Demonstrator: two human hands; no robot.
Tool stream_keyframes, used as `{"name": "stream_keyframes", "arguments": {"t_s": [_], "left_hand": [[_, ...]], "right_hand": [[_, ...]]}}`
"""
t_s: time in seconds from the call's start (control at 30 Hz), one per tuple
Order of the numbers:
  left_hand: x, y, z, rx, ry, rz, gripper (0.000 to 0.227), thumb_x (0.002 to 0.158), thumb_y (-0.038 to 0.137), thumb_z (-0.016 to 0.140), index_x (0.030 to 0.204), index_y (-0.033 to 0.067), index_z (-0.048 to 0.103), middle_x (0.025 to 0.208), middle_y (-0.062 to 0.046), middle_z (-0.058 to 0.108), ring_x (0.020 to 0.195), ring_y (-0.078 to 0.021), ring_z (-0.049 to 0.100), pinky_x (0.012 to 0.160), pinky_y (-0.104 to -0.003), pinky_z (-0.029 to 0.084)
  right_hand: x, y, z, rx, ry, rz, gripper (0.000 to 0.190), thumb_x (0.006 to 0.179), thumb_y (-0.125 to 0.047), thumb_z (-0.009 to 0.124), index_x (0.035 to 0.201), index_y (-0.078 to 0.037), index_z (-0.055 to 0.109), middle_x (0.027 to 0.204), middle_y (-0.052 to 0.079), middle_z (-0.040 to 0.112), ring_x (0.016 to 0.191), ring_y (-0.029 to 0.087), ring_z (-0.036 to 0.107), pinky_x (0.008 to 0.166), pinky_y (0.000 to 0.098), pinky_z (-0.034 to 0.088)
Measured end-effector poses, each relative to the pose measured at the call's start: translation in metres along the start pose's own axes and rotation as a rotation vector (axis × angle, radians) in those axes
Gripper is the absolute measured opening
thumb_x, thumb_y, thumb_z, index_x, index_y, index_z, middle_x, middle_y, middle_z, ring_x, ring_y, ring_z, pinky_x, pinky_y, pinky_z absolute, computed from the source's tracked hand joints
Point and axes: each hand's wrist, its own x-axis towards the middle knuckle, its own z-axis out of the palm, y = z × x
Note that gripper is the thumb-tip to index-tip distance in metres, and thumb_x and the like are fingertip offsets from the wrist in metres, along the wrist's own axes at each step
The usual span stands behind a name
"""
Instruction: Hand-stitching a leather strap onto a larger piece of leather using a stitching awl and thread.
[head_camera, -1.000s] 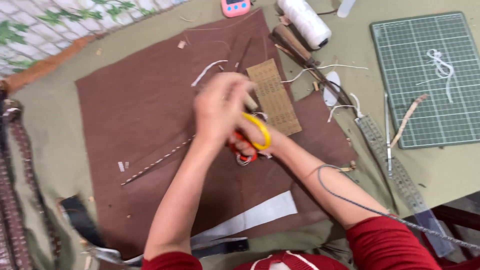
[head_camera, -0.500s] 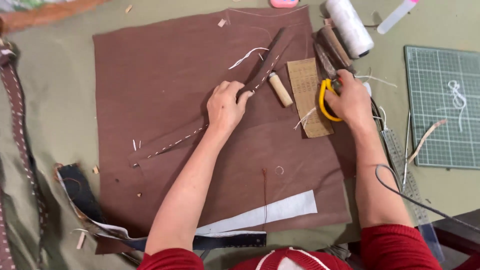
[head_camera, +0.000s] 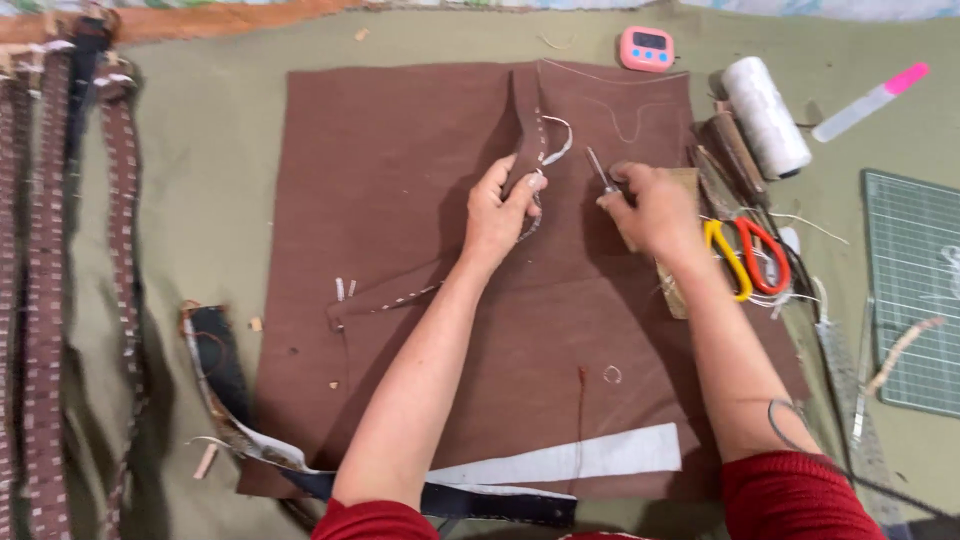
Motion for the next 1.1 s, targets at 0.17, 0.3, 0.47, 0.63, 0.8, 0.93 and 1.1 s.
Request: {"name": "stream_keyframes", "arguments": {"t_s": [0.17, 0.3, 0.47, 0.63, 0.8, 0.93, 1.1], "left_hand": [[-0.005, 0.008, -0.003, 0.006, -0.034, 0.001, 0.038, 0.097, 0.011, 0.067, 0.135, 0.0119, 0.064, 0.099, -0.014, 0.079, 0.063, -0.0105, 0.071, 0.061, -0.026, 0.061], [-0.006, -0.017, 0.007, 0.169, -0.005, 0.146, 0.039, 0.101, 0.008, 0.062, 0.141, 0.0101, 0.06, 0.103, -0.018, 0.078, 0.061, -0.0138, 0.07, 0.057, -0.029, 0.063], [-0.035, -0.013, 0.028, 0.804, -0.033, 0.506, 0.042, 0.102, 0.01, 0.056, 0.134, 0.0359, 0.066, 0.11, -0.001, 0.066, 0.087, -0.0297, 0.073, 0.079, -0.045, 0.063], [-0.034, -0.019, 0.031, 0.991, -0.013, 0.748, 0.048, 0.099, 0.006, 0.056, 0.136, 0.0362, 0.064, 0.11, -0.004, 0.059, 0.084, -0.0307, 0.071, 0.079, -0.044, 0.06], [-0.037, -0.021, 0.033, 1.0, -0.11, 0.849, 0.047, 0.098, 0.002, 0.057, 0.131, 0.033, 0.068, 0.113, -0.003, 0.055, 0.098, -0.0231, 0.068, 0.09, -0.035, 0.052], [-0.036, -0.015, 0.034, 0.986, -0.113, 0.843, 0.043, 0.099, 0.006, 0.057, 0.129, 0.0349, 0.068, 0.111, 0.0, 0.055, 0.093, -0.0198, 0.068, 0.089, -0.036, 0.052], [-0.033, 0.0, 0.03, 0.823, -0.184, 0.569, 0.043, 0.107, 0.039, 0.058, 0.144, 0.0194, 0.056, 0.097, -0.014, 0.065, 0.093, -0.0388, 0.071, 0.086, -0.05, 0.054]], "right_hand": [[-0.007, 0.009, 0.028, 0.01, 0.06, 0.061, 0.046, 0.095, -0.031, 0.073, 0.138, -0.022, 0.06, 0.108, 0.014, 0.065, 0.104, 0.04, 0.066, 0.088, 0.0543, 0.056], [-0.003, 0.009, 0.012, 0.987, 0.213, 0.291, 0.036, 0.097, -0.011, 0.071, 0.13, 0.0, 0.062, 0.097, 0.016, 0.07, 0.07, 0.019, 0.069, 0.055, 0.0328, 0.063], [-0.005, -0.016, -0.009, 1.489, 0.157, 0.479, 0.027, 0.102, -0.028, 0.064, 0.12, -0.007, 0.064, 0.074, 0.007, 0.051, 0.048, 0.015, 0.053, 0.035, 0.0285, 0.046], [-0.008, -0.024, -0.002, 1.395, 0.137, 0.464, 0.024, 0.097, -0.026, 0.075, 0.114, -0.011, 0.065, 0.065, 0.007, 0.046, 0.042, 0.019, 0.056, 0.029, 0.0303, 0.042], [-0.009, -0.015, 0.022, 1.312, 0.091, 0.431, 0.034, 0.088, -0.01, 0.082, 0.113, -0.001, 0.062, 0.073, 0.009, 0.061, 0.042, 0.013, 0.058, 0.027, 0.0276, 0.046], [0.0, 0.001, 0.027, 1.425, 0.069, 0.477, 0.028, 0.084, 0.0, 0.08, 0.107, -0.003, 0.065, 0.07, 0.006, 0.059, 0.041, 0.015, 0.058, 0.027, 0.03, 0.046], [0.001, 0.006, -0.005, 1.797, 0.035, 0.484, 0.026, 0.087, 0.006, 0.081, 0.092, -0.014, 0.064, 0.067, -0.004, 0.052, 0.051, 0.011, 0.059, 0.044, 0.0258, 0.05]]}}
